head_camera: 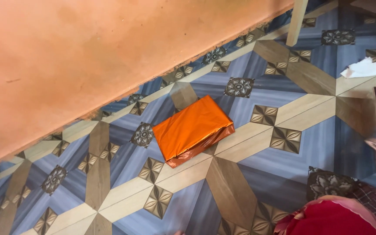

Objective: The person wraps two small rectangular boxes with orange and silver metallic wrapping paper. They fold the paper around each box, smooth the edges, and secure the folds with clear tape. The wrapped boxes are placed on the floor.

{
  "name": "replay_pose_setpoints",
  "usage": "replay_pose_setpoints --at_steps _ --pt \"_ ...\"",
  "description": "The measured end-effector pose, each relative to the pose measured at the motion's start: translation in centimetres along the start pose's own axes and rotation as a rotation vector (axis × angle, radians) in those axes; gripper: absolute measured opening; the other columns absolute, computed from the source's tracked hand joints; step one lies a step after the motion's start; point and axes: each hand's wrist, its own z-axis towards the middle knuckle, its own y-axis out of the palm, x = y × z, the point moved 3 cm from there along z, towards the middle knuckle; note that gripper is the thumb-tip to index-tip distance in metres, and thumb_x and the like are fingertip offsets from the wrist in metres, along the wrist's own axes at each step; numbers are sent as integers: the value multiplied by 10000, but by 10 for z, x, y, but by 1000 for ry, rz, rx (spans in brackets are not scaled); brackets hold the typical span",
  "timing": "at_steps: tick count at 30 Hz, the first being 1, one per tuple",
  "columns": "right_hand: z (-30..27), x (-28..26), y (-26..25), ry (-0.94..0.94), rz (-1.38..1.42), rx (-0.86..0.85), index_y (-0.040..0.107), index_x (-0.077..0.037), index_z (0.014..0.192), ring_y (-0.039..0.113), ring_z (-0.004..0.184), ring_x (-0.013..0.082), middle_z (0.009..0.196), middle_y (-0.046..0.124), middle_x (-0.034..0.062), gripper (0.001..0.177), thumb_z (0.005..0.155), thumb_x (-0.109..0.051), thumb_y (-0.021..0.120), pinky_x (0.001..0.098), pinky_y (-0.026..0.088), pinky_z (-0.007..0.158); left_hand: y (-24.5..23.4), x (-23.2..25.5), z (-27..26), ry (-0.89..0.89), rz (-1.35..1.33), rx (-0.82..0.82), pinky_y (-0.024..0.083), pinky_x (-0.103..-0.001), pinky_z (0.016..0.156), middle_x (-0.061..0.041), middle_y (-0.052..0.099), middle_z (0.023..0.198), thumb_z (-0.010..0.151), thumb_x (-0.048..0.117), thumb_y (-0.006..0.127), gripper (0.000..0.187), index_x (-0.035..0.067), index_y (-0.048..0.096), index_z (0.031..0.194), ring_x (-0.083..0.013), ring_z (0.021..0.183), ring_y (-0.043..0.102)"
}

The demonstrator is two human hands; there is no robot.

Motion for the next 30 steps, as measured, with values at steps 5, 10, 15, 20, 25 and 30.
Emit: replay_pose_setpoints --at_steps 5,10,15,20,25,30 --pt "-9 -9 7 3 -6 -87 536 -115 1374 635 1210 356 1280 671 180 780 671 -101 873 459 535 983 3 -11 -20 -23 4 -8 566 -302 600 -92 780 968 806 123 799 324 57 708 1109 -173 716 727" --pt "-30 -33 21 -16 46 -286 531 -161 1362 660 1187 342 1276 695 159 784 667 -16 864 455 547 957 -4 -15 -28 52 -47 -16 562 -306 587 -95 790 928 802 136 812 307 58 731 1088 -174 686 717" --pt "-82 -96 38 -395 406 -756 540 -213 1345 713 1157 299 1248 740 124 760 675 91 734 428 567 955 -6 -26 -37 87 -156 -175 551 -300 582 -96 793 908 815 151 811 304 57 746 1096 -162 689 712" --pt "-167 -168 20 -629 425 -920 584 -223 1266 736 1080 267 1177 732 83 528 803 28 635 397 580 921 11 -22 -39 201 -251 -115 568 -293 671 -118 750 1029 835 122 799 391 40 677 1198 -162 824 724" --pt "-219 -208 -21 -810 429 -700 694 -149 1090 698 1065 333 1081 754 118 415 747 71 613 431 540 904 23 -12 -66 120 -152 -225 582 -299 783 -88 692 1176 825 147 807 549 107 577 1322 -173 908 728" --pt "-262 -221 -26 -930 614 -753 721 -84 1032 692 1077 338 1096 747 128 414 671 97 628 429 532 939 18 11 -83 111 34 -186 571 -304 809 -124 700 1233 855 205 807 586 95 548 1370 -194 938 729"
